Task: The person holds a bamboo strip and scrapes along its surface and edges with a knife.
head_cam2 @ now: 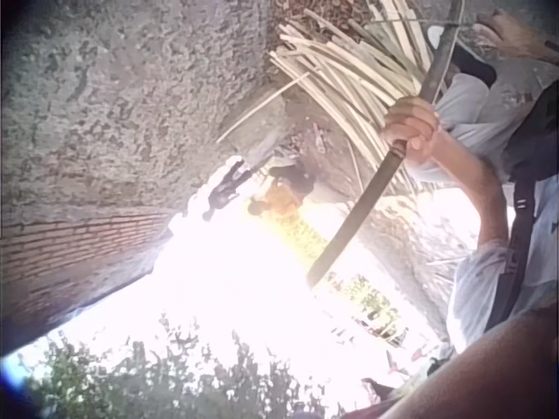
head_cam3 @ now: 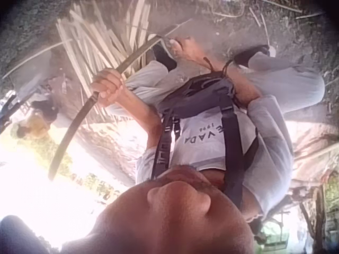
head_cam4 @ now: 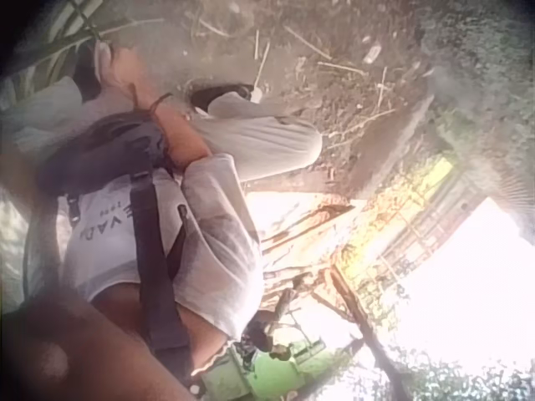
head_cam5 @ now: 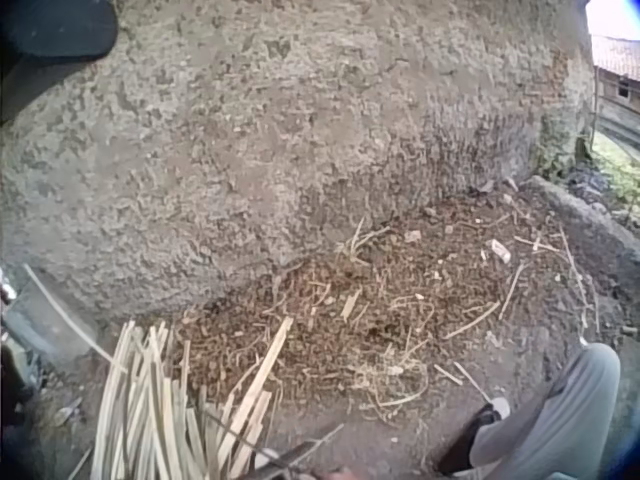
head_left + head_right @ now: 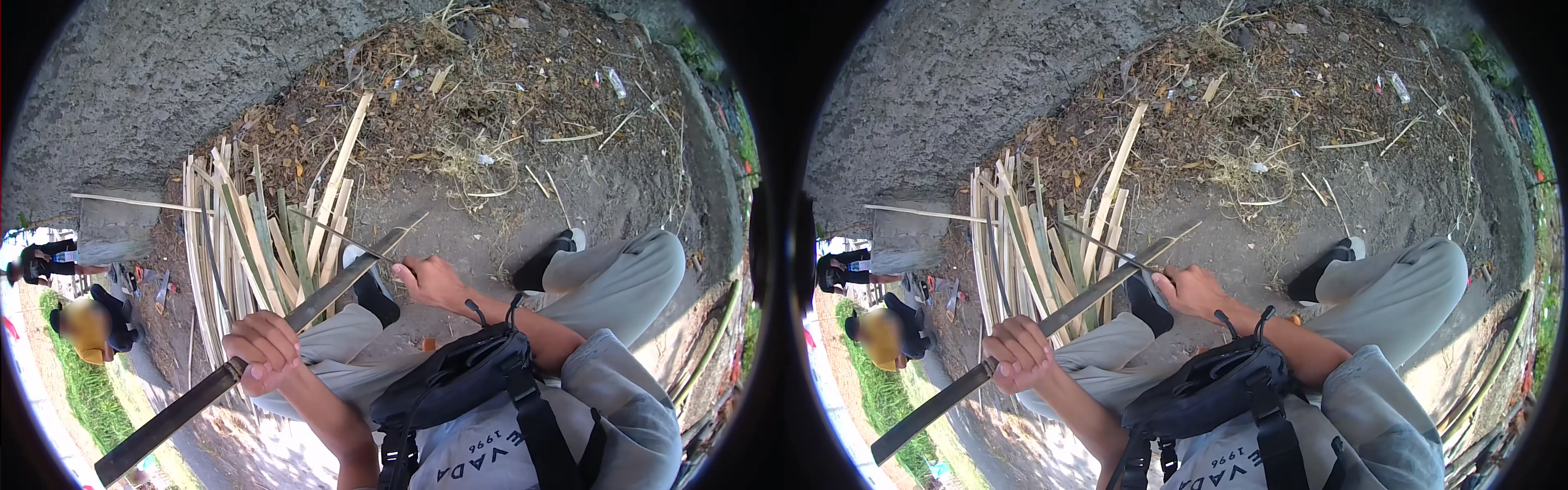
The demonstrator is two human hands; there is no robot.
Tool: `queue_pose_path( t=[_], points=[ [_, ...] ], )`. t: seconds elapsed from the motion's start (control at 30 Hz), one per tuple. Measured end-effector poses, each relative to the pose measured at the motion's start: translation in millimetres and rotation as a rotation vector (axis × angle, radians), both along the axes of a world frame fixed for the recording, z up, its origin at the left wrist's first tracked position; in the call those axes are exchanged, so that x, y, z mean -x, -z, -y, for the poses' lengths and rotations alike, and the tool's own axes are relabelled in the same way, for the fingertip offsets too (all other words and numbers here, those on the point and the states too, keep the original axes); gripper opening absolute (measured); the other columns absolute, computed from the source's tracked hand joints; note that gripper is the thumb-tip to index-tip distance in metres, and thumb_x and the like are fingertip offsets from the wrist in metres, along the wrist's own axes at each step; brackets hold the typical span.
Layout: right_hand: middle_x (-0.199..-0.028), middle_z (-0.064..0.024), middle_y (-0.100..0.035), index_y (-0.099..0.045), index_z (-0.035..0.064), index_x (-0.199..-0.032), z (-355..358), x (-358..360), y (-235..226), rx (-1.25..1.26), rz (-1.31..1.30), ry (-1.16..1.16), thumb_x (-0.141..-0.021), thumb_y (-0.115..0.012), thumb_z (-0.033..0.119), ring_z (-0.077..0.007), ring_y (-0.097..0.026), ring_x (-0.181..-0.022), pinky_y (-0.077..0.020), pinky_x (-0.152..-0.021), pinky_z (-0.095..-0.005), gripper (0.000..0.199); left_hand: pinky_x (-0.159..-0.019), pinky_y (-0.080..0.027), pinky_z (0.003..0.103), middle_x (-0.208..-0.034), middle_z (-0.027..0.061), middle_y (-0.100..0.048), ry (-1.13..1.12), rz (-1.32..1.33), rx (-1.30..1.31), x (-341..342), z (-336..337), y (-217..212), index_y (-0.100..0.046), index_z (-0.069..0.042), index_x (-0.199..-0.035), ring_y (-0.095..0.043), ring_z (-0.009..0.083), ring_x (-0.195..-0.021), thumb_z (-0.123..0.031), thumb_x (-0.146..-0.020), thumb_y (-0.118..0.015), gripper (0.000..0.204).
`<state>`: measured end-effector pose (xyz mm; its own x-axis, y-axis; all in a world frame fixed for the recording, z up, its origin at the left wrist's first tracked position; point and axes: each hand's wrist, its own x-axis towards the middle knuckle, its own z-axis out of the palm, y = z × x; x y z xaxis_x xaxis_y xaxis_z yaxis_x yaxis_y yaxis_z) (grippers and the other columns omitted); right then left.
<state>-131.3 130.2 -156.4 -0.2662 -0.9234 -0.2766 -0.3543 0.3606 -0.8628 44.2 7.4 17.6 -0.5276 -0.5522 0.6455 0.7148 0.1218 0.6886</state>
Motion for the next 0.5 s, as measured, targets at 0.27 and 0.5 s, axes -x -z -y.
queue_pose_path(
  t=[0.27, 0.5],
  points=[
    [-0.073, -0.0296, -0.060, -0.063, -0.0023, -0.078, -8, 15, 71, -0.184, -0.036, 0.239, -0.094, -0.037, 0.040, -0.0469, -0.059, -0.076, -0.0479, -0.071, -0.0520, 0.052, -0.036, -0.027, 0.023, -0.037, -0.0008, -0.039, -0.126, 0.052, 0.006, 17, -4, -2, -0.038, -0.012, -0.057, -0.030, 0.0087, -0.029, -0.010, -0.074, -0.053, 0.023],
    [-0.076, -0.0308, -0.060, -0.063, -0.0054, -0.080, -11, 1, 34, -0.047, -0.093, 0.027, -0.094, -0.036, 0.041, -0.0483, -0.059, -0.078, -0.0475, -0.074, -0.0523, 0.055, -0.039, -0.030, 0.025, -0.041, 0.0035, -0.041, -0.235, -0.015, -0.090, 9, -4, 2, -0.038, -0.009, -0.062, -0.034, 0.0110, -0.033, -0.009, -0.071, -0.050, 0.015]
  ],
)
